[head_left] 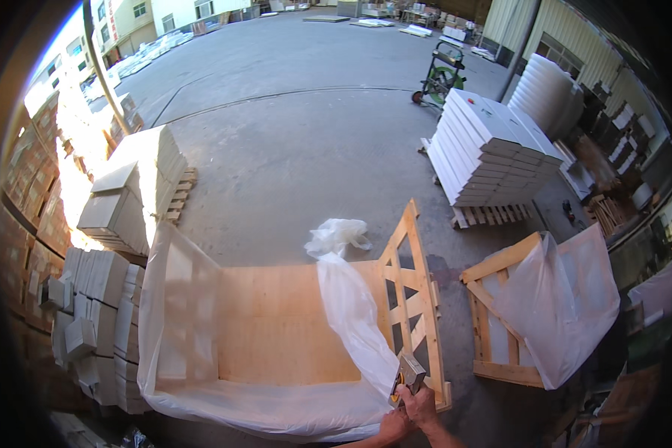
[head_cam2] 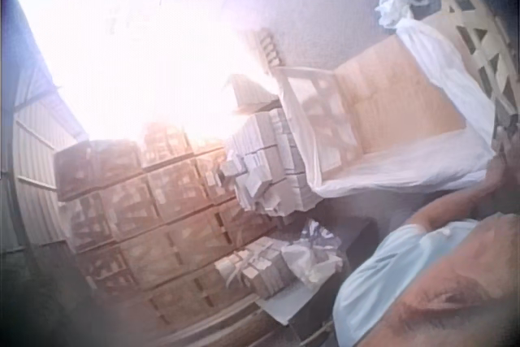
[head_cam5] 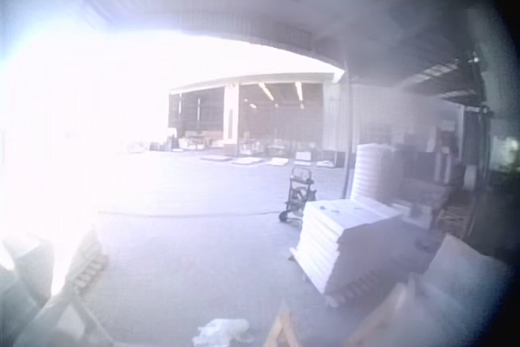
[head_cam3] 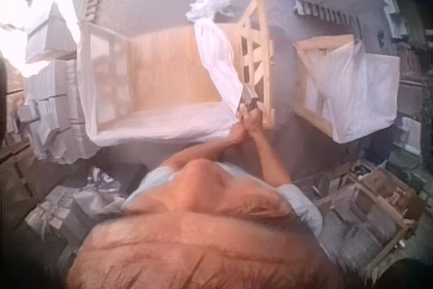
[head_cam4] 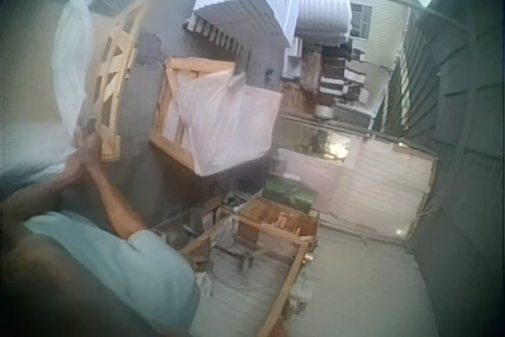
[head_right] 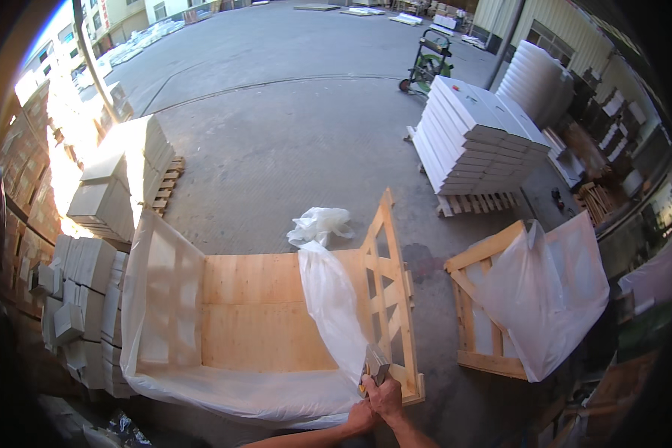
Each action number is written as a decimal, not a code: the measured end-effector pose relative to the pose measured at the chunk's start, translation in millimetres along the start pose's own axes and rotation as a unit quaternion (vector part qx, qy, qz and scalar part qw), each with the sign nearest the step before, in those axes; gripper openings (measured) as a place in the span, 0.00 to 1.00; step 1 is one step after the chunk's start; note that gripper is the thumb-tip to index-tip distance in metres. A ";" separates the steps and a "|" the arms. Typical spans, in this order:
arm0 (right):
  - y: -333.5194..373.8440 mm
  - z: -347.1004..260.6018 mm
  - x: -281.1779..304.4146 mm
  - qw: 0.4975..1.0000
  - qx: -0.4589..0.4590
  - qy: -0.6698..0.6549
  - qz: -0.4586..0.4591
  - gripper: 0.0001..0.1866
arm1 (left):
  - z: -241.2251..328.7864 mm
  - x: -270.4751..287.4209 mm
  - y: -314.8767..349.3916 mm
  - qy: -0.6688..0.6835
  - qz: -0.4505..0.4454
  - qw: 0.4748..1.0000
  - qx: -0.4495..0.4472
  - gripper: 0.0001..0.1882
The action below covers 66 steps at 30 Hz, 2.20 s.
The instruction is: The person wraps a wooden furniture frame with a large white plastic sheet. They pull the sheet over the frame, smooth it, and secure it using a staple gun along the edges and corners.
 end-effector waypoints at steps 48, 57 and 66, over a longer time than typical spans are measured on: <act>-119.1 82.1 -80.5 0.758 -0.122 0.508 -0.389 0.24 | 39.0 46.2 23.6 0.260 0.033 0.963 0.058 0.32; -139.2 66.0 -62.4 0.706 -0.120 0.560 -0.417 0.22 | 55.3 44.3 3.6 0.041 0.025 0.998 -0.027 0.12; -139.0 75.5 -130.5 0.821 -0.115 0.382 -0.410 0.23 | 67.7 18.0 -4.3 0.088 0.074 0.988 -0.099 0.14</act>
Point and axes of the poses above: each hand's wrist, its own y-axis away from the middle knuckle, its own x-axis out of the back of the hand, z = x × y, the point moved 10 cm from there along -y, towards the middle knuckle, and after that the axes turned 3 degrees about -y, right-handed, at the moved point
